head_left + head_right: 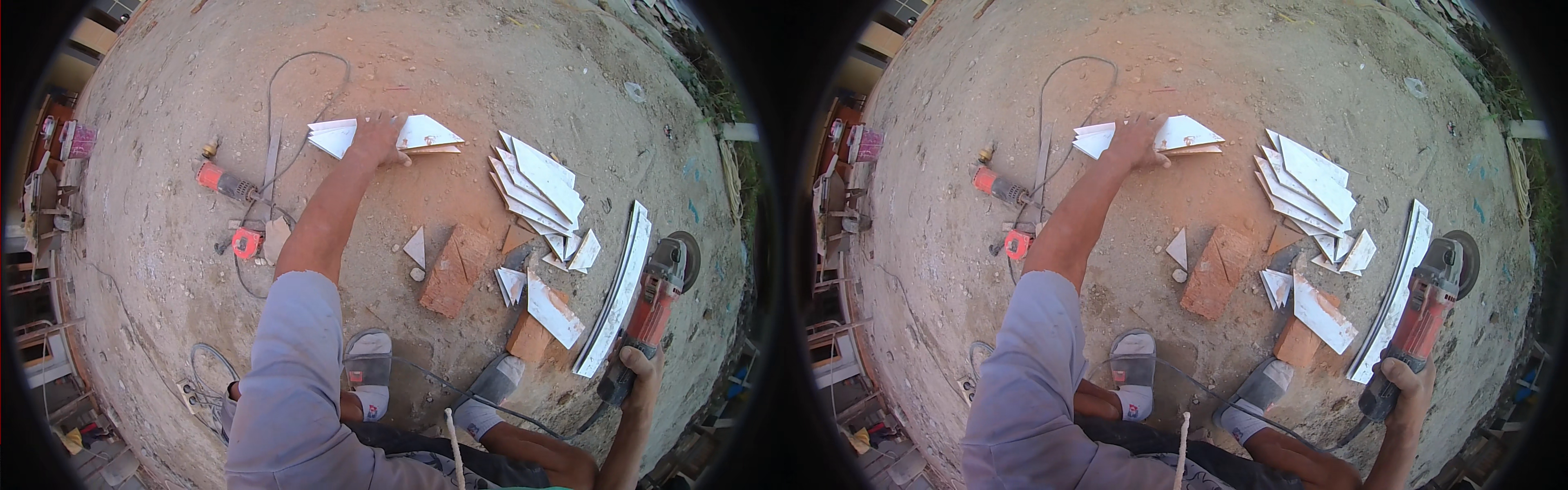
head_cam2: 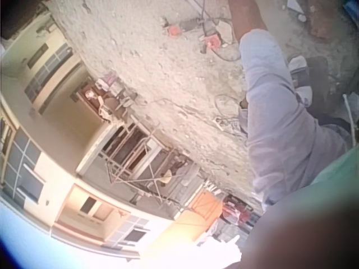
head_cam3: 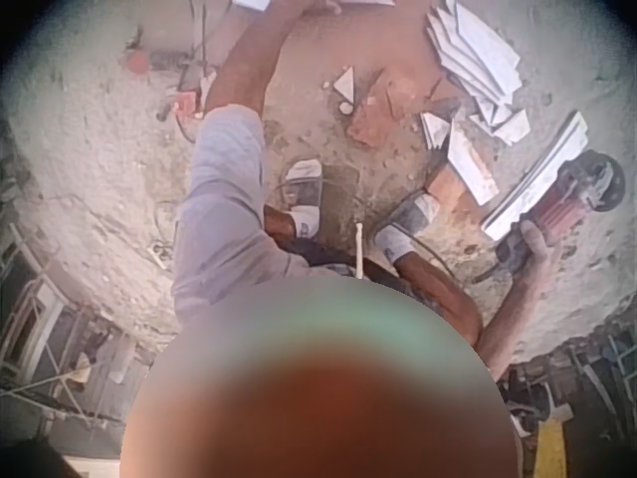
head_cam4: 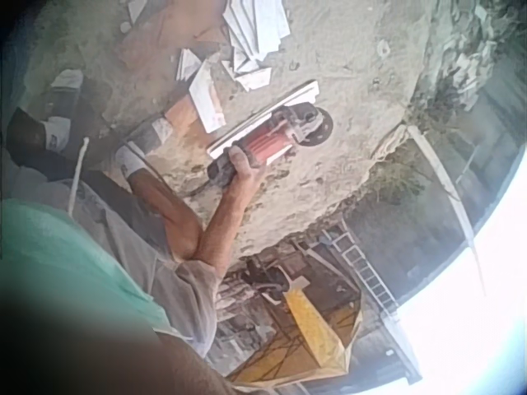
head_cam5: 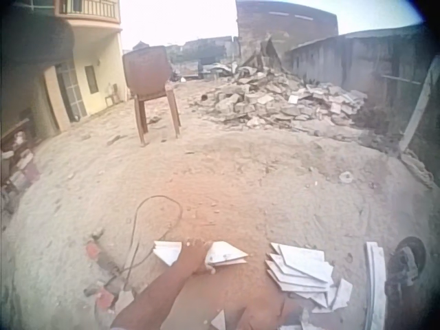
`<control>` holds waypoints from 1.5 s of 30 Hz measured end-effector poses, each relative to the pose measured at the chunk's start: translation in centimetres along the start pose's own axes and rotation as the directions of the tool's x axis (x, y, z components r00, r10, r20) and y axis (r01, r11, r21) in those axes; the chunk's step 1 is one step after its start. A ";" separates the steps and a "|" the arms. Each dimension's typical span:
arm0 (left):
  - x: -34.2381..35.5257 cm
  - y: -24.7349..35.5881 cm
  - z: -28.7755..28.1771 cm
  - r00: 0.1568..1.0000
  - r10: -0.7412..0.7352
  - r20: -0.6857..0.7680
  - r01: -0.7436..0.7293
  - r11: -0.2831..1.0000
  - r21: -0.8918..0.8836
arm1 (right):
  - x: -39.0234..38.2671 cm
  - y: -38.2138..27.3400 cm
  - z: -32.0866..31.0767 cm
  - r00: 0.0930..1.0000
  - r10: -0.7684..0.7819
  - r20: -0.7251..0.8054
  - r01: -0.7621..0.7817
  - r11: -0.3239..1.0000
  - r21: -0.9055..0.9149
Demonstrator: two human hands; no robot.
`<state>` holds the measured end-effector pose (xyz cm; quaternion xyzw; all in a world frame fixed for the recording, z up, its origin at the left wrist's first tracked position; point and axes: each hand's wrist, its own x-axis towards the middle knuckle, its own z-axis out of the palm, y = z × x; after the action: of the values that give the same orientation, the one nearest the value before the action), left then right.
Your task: Cutting ceramic tiles using an angle grinder while outdoors.
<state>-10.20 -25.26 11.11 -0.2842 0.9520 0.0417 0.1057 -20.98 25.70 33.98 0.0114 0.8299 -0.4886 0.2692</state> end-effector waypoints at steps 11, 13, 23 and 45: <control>1.4 -2.9 1.2 0.994 0.067 0.088 -0.055 0.990 -0.131 | -0.4 -0.9 1.3 0.999 0.037 0.000 -0.037 0.997 -0.067; 1.4 -3.2 1.4 0.994 0.092 0.053 -0.083 0.984 -0.160 | -0.5 -0.9 1.4 1.000 0.010 0.004 -0.009 0.996 -0.084; 0.2 -2.2 0.9 0.996 0.000 0.085 0.009 0.994 -0.111 | -0.6 -0.8 1.7 1.000 -0.016 -0.019 0.013 0.992 -0.129; -27.2 27.8 -10.1 0.960 0.280 0.006 0.163 -0.542 -0.825 | -3.5 -1.8 7.9 0.846 -0.384 0.369 0.527 0.699 -0.482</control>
<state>-5.10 10.98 27.64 -0.1585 0.4076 0.8955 -0.0824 -15.03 19.13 34.07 -0.3355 0.8737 -0.2686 0.2280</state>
